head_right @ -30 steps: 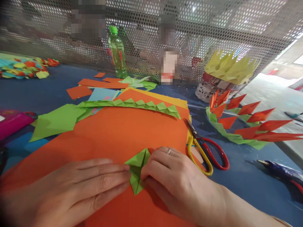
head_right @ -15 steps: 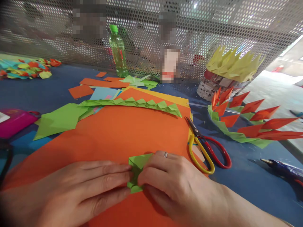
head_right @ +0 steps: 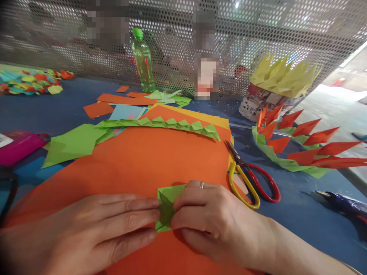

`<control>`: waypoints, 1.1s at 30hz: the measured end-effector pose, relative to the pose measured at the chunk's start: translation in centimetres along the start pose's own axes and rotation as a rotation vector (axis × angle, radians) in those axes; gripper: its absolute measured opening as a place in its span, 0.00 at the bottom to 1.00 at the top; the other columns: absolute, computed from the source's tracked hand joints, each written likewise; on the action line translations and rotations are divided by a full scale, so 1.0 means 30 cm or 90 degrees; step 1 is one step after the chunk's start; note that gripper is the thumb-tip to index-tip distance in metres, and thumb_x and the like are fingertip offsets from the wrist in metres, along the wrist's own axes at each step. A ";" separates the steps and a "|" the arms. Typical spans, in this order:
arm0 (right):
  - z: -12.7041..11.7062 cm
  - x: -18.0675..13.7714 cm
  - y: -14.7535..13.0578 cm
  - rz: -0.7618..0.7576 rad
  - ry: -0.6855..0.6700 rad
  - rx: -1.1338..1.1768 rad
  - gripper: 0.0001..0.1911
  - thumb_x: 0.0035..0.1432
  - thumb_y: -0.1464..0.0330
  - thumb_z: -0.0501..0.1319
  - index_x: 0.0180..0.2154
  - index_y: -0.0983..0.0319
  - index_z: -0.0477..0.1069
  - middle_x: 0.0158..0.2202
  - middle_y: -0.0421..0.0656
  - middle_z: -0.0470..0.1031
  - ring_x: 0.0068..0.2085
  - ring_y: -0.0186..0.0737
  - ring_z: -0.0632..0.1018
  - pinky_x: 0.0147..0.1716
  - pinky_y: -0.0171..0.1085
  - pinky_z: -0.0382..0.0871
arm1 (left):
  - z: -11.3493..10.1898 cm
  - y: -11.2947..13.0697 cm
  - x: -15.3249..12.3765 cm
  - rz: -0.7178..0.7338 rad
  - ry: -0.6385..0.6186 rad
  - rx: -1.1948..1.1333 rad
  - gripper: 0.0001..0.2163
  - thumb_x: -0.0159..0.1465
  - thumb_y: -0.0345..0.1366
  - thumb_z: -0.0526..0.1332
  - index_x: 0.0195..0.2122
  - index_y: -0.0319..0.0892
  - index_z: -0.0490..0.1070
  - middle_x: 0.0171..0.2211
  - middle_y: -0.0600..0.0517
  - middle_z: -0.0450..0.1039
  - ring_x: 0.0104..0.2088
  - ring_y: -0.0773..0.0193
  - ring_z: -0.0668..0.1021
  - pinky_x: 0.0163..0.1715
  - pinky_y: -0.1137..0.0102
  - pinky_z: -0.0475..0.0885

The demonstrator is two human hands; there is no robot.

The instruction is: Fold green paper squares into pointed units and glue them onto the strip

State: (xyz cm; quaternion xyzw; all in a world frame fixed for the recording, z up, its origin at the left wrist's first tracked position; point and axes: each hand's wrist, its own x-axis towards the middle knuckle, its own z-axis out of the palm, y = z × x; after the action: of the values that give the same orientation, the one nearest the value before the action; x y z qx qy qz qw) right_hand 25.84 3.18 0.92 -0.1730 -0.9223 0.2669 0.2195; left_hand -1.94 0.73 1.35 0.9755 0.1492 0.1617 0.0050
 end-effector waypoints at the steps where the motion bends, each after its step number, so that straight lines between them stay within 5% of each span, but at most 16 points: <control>1: -0.001 0.000 -0.001 -0.002 -0.003 -0.006 0.08 0.65 0.79 0.61 0.40 0.65 0.77 0.40 0.44 0.76 0.40 0.33 0.74 0.43 0.32 0.70 | -0.005 0.000 0.005 0.001 0.001 -0.003 0.18 0.79 0.38 0.47 0.55 0.40 0.76 0.56 0.51 0.78 0.54 0.61 0.79 0.62 0.68 0.67; 9: -0.008 0.000 -0.011 -0.079 -0.014 -0.126 0.10 0.66 0.79 0.59 0.45 0.68 0.78 0.38 0.46 0.78 0.43 0.40 0.77 0.47 0.37 0.73 | -0.018 -0.005 0.018 0.003 0.003 0.003 0.18 0.78 0.36 0.48 0.53 0.40 0.76 0.55 0.52 0.78 0.53 0.62 0.79 0.61 0.69 0.68; 18: -0.001 0.000 -0.004 -0.056 -0.010 -0.056 0.09 0.65 0.80 0.60 0.41 0.68 0.78 0.40 0.47 0.78 0.43 0.37 0.78 0.46 0.36 0.73 | -0.020 0.000 0.030 0.004 0.015 -0.010 0.17 0.78 0.36 0.48 0.51 0.39 0.77 0.53 0.51 0.80 0.51 0.62 0.80 0.60 0.70 0.69; 26: -0.005 -0.003 -0.012 -0.066 -0.024 -0.088 0.10 0.65 0.80 0.59 0.44 0.69 0.78 0.41 0.47 0.78 0.43 0.40 0.76 0.45 0.38 0.72 | 0.015 0.002 -0.039 -0.012 -0.019 -0.003 0.19 0.79 0.33 0.46 0.67 0.39 0.63 0.65 0.52 0.69 0.63 0.63 0.71 0.69 0.69 0.54; 33: -0.004 0.013 -0.041 -0.087 -0.031 -0.217 0.13 0.65 0.80 0.57 0.30 0.64 0.74 0.31 0.43 0.73 0.33 0.38 0.70 0.34 0.40 0.66 | 0.009 -0.007 0.012 -0.003 -0.083 -0.040 0.20 0.77 0.39 0.51 0.66 0.38 0.64 0.60 0.48 0.74 0.59 0.57 0.75 0.67 0.64 0.61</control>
State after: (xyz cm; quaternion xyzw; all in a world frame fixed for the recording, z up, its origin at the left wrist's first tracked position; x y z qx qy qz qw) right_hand 25.34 2.43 1.82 -0.1386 -0.9687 0.0952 0.1824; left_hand -1.59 1.05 1.21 0.9829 0.1457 0.1026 0.0454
